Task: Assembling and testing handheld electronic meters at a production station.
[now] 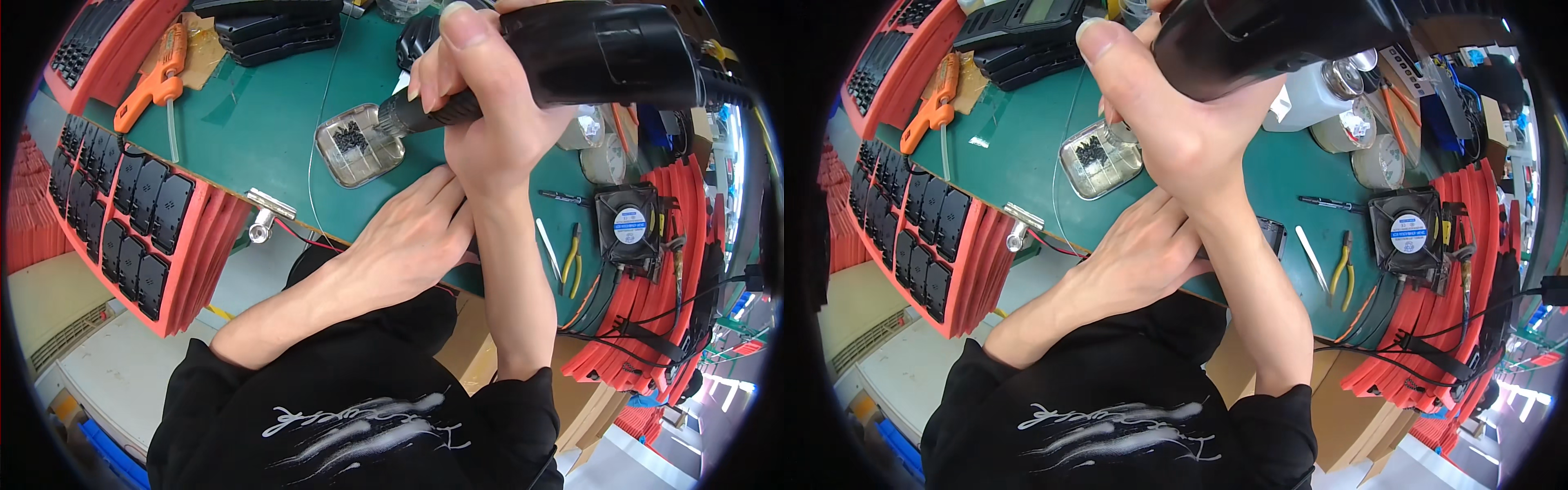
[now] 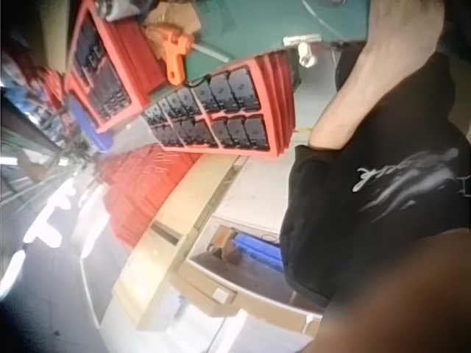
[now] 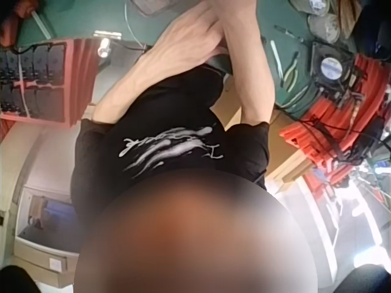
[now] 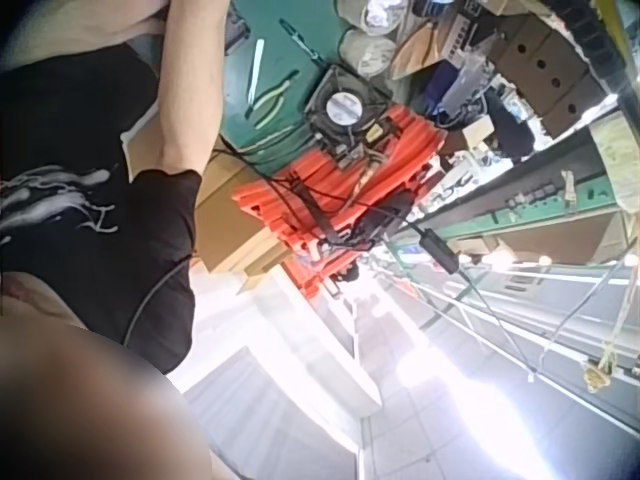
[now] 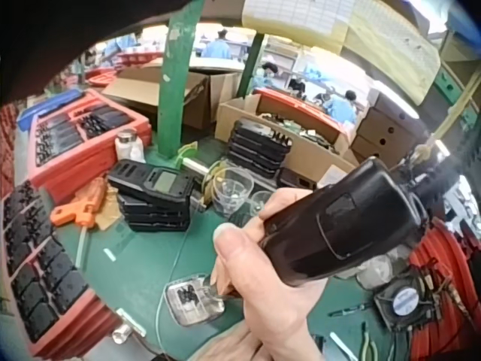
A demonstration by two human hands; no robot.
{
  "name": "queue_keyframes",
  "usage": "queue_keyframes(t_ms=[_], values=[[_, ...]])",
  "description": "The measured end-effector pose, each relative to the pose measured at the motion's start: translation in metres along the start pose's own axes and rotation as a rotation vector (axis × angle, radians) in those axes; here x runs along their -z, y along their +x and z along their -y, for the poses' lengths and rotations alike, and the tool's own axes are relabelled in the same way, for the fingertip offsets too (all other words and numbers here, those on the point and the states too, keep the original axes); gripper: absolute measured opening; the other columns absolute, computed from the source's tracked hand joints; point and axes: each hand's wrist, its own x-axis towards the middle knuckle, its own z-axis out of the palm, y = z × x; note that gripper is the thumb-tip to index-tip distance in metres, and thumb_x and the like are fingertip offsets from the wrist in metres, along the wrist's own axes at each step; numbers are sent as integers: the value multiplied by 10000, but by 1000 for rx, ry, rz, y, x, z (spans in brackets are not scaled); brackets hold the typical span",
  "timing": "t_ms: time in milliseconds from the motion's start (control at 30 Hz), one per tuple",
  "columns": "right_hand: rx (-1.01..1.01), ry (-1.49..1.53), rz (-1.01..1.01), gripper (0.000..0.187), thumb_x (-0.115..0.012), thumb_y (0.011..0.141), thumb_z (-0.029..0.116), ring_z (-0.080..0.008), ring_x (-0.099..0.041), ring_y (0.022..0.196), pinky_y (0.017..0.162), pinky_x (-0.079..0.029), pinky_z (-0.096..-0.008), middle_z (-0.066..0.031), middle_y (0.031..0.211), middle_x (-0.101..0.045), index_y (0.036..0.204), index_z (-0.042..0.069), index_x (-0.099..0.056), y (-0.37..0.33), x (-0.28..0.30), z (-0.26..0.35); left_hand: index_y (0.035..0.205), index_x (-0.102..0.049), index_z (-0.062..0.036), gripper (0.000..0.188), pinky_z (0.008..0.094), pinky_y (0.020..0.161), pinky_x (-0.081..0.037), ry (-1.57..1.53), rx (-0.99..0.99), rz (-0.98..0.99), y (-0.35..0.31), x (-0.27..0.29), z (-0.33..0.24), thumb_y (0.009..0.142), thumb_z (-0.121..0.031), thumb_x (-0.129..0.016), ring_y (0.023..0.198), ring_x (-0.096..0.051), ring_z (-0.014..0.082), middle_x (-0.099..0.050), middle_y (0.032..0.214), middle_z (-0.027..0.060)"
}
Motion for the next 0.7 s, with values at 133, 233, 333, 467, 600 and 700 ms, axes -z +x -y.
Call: queue_keyframes(t_ms=[133,233,333,467,600,700], values=[[41,34,4,393,-697,854,-73,-151,-526,480,490,-470,-317,-54,673,-544,1164,27,-478,-1,4,5,1150,-604,92,582,434,1020,-506,0,-8,-29,2,0,-1,677,-125,-866,1201,-566,371,-593,1194,217],[118,121,169,276,-641,921,41,-135,-502,510,537,-458,-317,-30,690,-523,1157,25,-498,1,31,30,1129,-631,65,534,432,984,-517,-39,-10,-105,2,-1,-2,689,-114,-873,1172,-591,360,-615,1189,195],[195,205,325,218,-585,989,154,-119,-478,541,584,-447,-318,-7,706,-502,1150,24,-518,-7,70,66,1104,-680,19,454,436,917,-538,-126,-8,-200,1,-5,1,714,-91,-885,1104,-636,352,-656,1165,156],[254,227,412,240,-568,1023,231,-106,-470,565,619,-444,-311,10,711,-492,1144,27,-528,-18,98,86,980,-731,3,314,413,926,-544,-275,-26,-370,-4,-2,13,705,-27,-879,1104,-664,322,-700,1127,131],[261,177,383,264,-622,993,230,-102,-499,573,622,-458,-292,10,693,-506,1146,44,-513,-33,113,91,900,-740,-14,265,394,836,-565,-294,20,-474,-1,0,11,673,8,-876,1013,-677,295,-714,1032,82],[246,185,358,284,-647,973,220,-104,-521,576,613,-468,-281,6,681,-518,1153,57,-500,-39,115,91,924,-756,-1,268,410,930,-538,-308,38,-404,0,3,8,680,56,-851,1093,-677,307,-725,1068,105]])
